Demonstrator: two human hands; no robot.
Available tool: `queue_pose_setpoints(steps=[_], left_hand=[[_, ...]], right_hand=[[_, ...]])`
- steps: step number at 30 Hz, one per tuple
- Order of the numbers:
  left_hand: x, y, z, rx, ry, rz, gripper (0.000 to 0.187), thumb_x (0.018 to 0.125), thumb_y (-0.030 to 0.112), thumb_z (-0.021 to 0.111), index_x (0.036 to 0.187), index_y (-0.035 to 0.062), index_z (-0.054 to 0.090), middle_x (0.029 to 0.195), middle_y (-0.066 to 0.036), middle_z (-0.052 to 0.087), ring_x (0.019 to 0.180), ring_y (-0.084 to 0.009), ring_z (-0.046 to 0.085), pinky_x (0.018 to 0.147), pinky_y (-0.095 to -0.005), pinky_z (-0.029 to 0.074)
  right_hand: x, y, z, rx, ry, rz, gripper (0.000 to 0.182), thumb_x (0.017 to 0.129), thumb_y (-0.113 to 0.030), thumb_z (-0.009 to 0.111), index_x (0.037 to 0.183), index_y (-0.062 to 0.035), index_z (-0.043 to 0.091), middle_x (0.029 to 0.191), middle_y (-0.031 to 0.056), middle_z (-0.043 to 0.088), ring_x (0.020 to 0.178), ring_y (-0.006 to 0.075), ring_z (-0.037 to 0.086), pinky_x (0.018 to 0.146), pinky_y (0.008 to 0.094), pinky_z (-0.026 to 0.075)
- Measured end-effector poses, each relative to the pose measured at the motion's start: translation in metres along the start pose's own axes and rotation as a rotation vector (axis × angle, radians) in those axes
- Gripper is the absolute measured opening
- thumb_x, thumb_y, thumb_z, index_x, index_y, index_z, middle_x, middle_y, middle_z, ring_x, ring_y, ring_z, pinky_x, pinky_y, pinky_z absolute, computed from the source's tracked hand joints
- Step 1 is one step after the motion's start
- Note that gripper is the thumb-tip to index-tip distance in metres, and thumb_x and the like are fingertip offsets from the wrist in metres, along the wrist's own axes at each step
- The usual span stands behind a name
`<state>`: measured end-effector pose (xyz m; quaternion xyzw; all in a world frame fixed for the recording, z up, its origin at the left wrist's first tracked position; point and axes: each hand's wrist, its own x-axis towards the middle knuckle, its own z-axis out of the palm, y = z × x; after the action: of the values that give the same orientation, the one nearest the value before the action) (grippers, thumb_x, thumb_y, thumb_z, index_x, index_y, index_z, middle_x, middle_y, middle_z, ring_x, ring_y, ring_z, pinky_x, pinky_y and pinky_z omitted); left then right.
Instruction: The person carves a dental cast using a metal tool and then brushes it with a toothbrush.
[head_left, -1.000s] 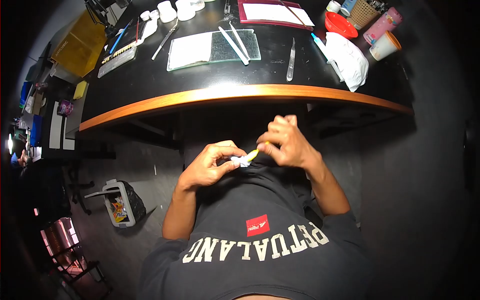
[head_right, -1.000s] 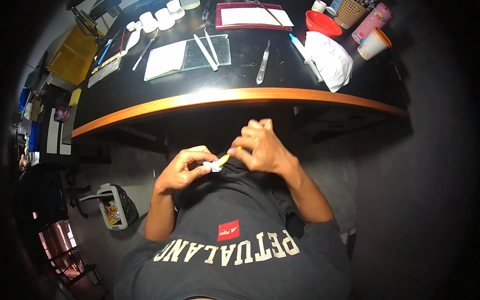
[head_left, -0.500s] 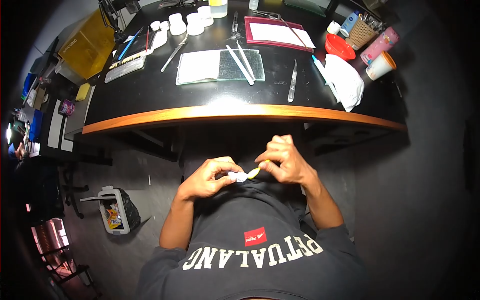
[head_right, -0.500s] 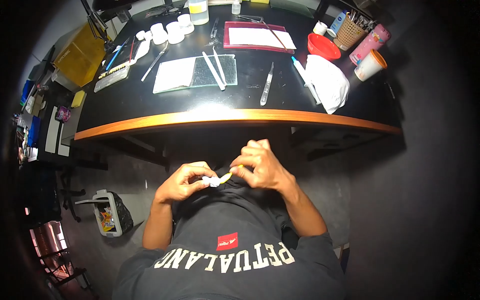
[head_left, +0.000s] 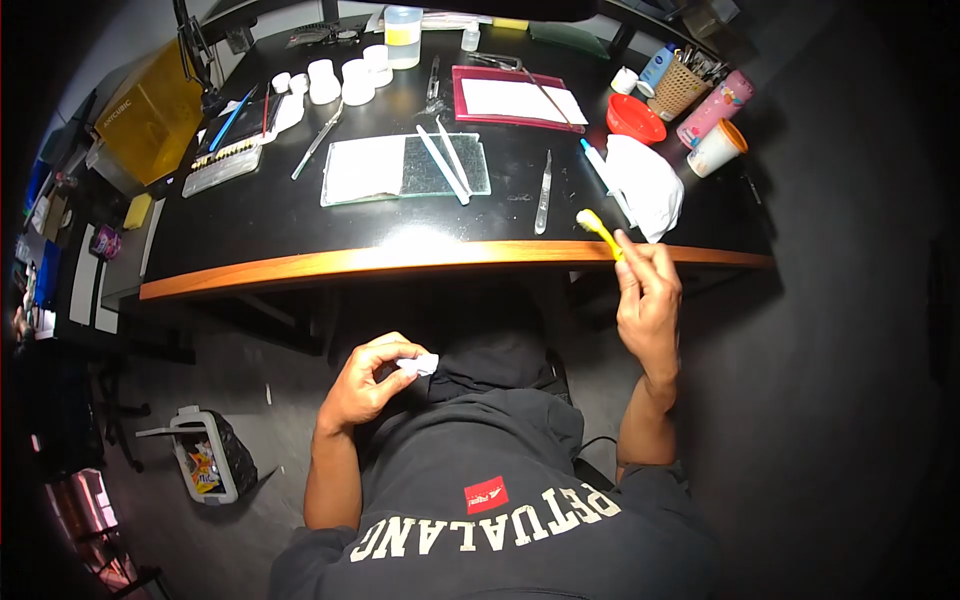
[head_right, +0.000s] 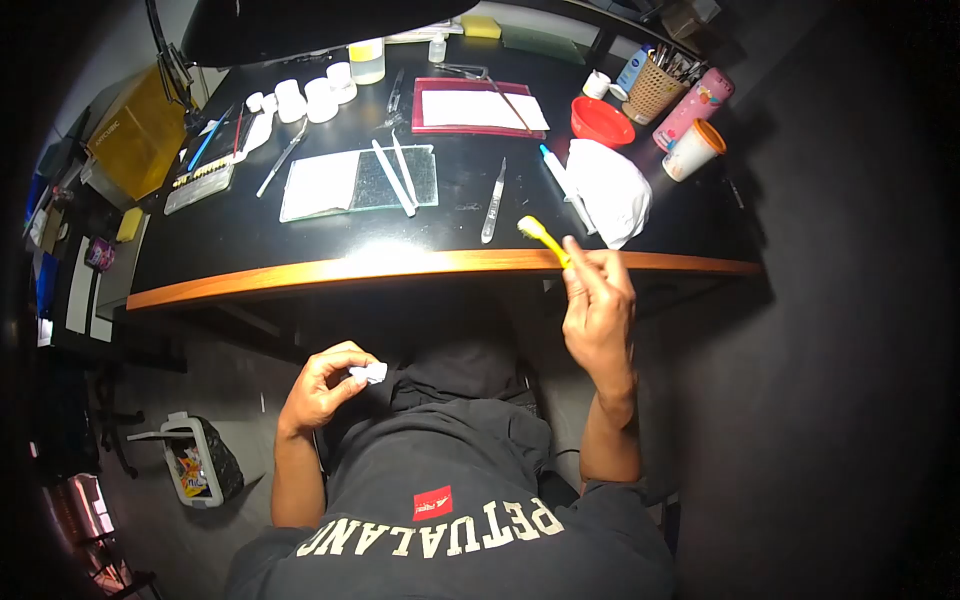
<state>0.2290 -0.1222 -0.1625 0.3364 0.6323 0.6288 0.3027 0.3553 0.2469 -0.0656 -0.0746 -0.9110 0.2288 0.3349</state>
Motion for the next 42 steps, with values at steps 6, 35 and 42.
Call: queue_pose_setpoints(steps=[6,35,42], left_hand=[[0.0,-0.005,0.001,0.063,0.046,0.106,0.022,0.095,0.003,0.073,0.115,-0.0032,0.078,0.102,-0.008,0.073,0.089,-0.0146,0.067,0.078,-0.0279,0.051],[-0.007,-0.005,-0.02,0.117,0.191,0.049,0.021,0.091,0.004,0.073,0.111,-0.0044,0.078,0.101,-0.011,0.074,0.094,-0.0184,0.068,0.089,-0.0311,0.052],[-0.007,-0.008,-0.017,0.067,0.21,0.029,0.021,0.092,0.004,0.073,0.111,-0.0045,0.077,0.1,-0.009,0.073,0.094,-0.0166,0.067,0.089,-0.0301,0.051]], right_hand=[[0.024,0.012,0.001,-0.218,0.033,0.126,0.03,0.094,0.007,0.072,0.123,0.0055,0.079,0.097,0.0179,0.066,0.089,0.0344,0.07,0.081,0.0435,0.056],[0.094,0.022,0.007,-0.081,-0.062,0.105,0.017,0.088,-0.006,0.081,0.104,-0.0004,0.083,0.097,0.0173,0.079,0.093,0.035,0.075,0.089,0.0416,0.057],[0.074,0.035,0.011,-0.122,-0.105,0.159,0.017,0.089,-0.011,0.083,0.101,0.001,0.083,0.095,0.0186,0.078,0.091,0.0364,0.075,0.086,0.0438,0.057]])
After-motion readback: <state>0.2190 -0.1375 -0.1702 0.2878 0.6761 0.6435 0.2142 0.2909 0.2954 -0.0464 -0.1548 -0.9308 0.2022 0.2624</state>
